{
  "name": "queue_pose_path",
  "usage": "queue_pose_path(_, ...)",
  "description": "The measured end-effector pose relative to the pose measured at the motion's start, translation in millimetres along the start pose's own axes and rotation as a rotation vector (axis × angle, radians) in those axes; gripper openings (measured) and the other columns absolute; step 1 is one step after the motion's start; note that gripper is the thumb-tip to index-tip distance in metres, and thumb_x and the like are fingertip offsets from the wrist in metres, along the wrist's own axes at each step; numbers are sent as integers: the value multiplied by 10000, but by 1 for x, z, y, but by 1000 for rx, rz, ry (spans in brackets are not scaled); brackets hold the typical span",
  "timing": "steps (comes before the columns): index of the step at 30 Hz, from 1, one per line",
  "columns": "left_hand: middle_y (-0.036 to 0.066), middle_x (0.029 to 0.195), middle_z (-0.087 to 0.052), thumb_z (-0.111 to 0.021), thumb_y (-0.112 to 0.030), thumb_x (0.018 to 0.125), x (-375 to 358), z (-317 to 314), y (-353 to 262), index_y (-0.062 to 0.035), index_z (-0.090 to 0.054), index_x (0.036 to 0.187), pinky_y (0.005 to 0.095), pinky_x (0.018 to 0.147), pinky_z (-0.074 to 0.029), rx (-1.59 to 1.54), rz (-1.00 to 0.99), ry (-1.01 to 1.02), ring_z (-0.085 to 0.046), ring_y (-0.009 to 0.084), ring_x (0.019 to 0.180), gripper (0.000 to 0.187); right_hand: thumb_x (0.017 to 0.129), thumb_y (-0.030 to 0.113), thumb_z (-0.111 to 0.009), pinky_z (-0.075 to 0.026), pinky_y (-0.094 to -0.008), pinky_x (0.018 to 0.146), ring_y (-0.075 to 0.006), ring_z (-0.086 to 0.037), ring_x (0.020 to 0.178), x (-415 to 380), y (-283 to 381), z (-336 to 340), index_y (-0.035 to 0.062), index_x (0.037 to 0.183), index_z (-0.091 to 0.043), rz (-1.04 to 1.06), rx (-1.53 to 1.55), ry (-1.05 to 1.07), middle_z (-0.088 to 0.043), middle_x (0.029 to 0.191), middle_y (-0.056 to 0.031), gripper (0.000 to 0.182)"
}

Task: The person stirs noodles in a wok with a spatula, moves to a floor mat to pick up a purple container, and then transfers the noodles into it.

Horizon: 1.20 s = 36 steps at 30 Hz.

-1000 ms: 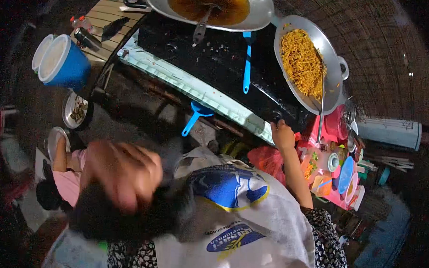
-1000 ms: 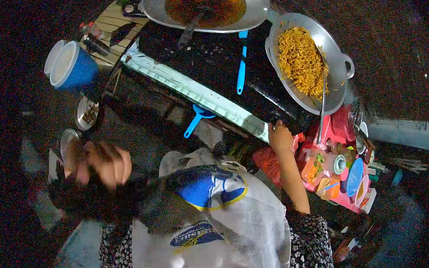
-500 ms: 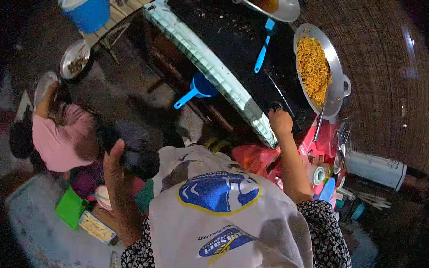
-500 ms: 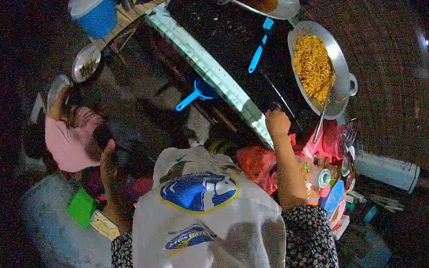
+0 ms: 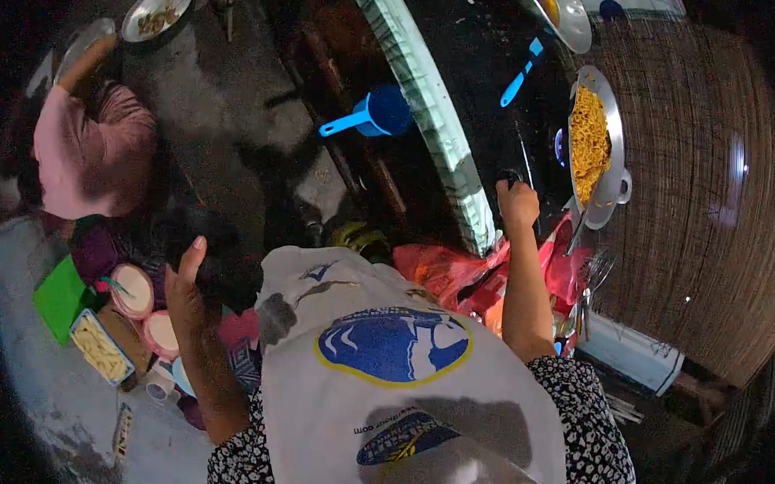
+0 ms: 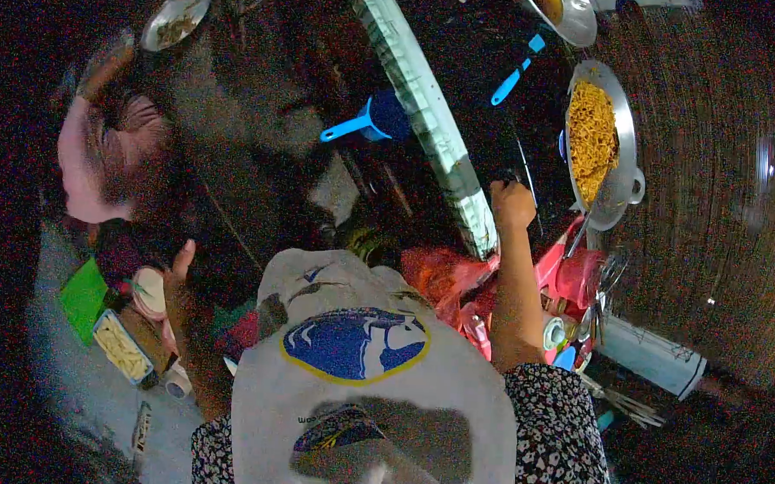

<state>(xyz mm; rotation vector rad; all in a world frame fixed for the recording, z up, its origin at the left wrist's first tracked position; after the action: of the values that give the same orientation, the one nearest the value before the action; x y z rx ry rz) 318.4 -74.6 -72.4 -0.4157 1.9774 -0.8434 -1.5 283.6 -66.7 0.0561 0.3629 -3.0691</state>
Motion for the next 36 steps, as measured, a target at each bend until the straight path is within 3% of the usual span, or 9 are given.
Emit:
queue_pose_path(3,133,1037,-530,-620,-150,727,-2,5,6,42,-460,1078,326,739,-466,-68,100,-173,-545,221,903,431,731,414,-475,-470,-434,705,-387,-587,757,4,2,-3,-18,746,-622,6,-37,5,-590,795,-248,456)
queue_pose_path(15,125,1034,-512,-595,-173,726,-9,-2,19,9,-413,1151,352,763,-454,-55,-10,-75,-539,252,893,497,731,425,-462,-473,-435,710,-388,-589,768,5,-5,-9,-17,756,-629,-32,-94,-38,-592,800,-250,472)
queue_pose_path(17,141,1016,-551,-538,-318,792,-10,-6,16,40,-542,1025,299,831,-391,145,-82,-35,-518,197,912,427,727,419,-469,-476,-431,712,-391,-590,756,6,-7,-10,-24,749,-629,-57,-37,-16,-591,784,-252,471)
queue_pose_path(24,139,1035,-553,-522,-210,819,7,4,22,-65,-543,1098,310,839,-395,540,-272,25,-526,206,930,315,721,418,-475,-471,-434,719,-392,-588,765,0,-2,-5,-29,743,-628,-84,15,-55,-589,768,-257,473)
queue_pose_path(26,142,1081,-505,-542,-182,787,7,6,20,56,-465,1075,336,834,-395,934,-559,107,-514,274,936,381,721,425,-475,-469,-436,724,-391,-586,782,2,-2,-7,-28,762,-627,-91,4,-46,-588,793,-260,480)
queue_pose_path(30,163,1089,-497,-542,-198,797,-2,-10,11,64,-485,1040,352,867,-369,276,-243,102,-495,273,968,362,729,426,-488,-471,-444,711,-380,-592,769,3,-4,-4,-13,793,-628,-139,18,34,-594,819,-249,466)
queue_pose_path(32,166,1093,-490,-533,-194,808,6,7,13,66,-490,1032,341,871,-364,1177,-629,157,-482,254,983,345,735,416,-504,-474,-441,704,-375,-594,764,-1,-3,0,-16,775,-627,-113,78,13,-594,814,-251,451)
queue_pose_path(33,141,1089,-488,-554,-199,784,14,1,12,58,-459,1082,339,862,-370,695,-413,130,-481,242,974,405,742,412,-507,-473,-442,705,-372,-594,766,-3,-3,0,-18,767,-626,-136,94,35,-594,803,-251,447)
queue_pose_path(36,116,1101,-475,-587,-215,746,17,-18,0,45,-424,1128,326,865,-365,245,-265,190,-474,231,971,491,772,449,-488,-474,-439,685,-379,-590,735,-4,-11,1,25,756,-640,-86,102,66,-592,730,-238,450)
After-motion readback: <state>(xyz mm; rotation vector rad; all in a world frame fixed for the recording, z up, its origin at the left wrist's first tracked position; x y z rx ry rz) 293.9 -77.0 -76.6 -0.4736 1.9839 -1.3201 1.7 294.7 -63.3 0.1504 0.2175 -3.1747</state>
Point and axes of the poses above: each hand's wrist, its own x-axis towards the middle knuckle, its own z-axis out of the back of the hand, y = z × x, the point moved 1 cm from there along x, towards the middle knuckle
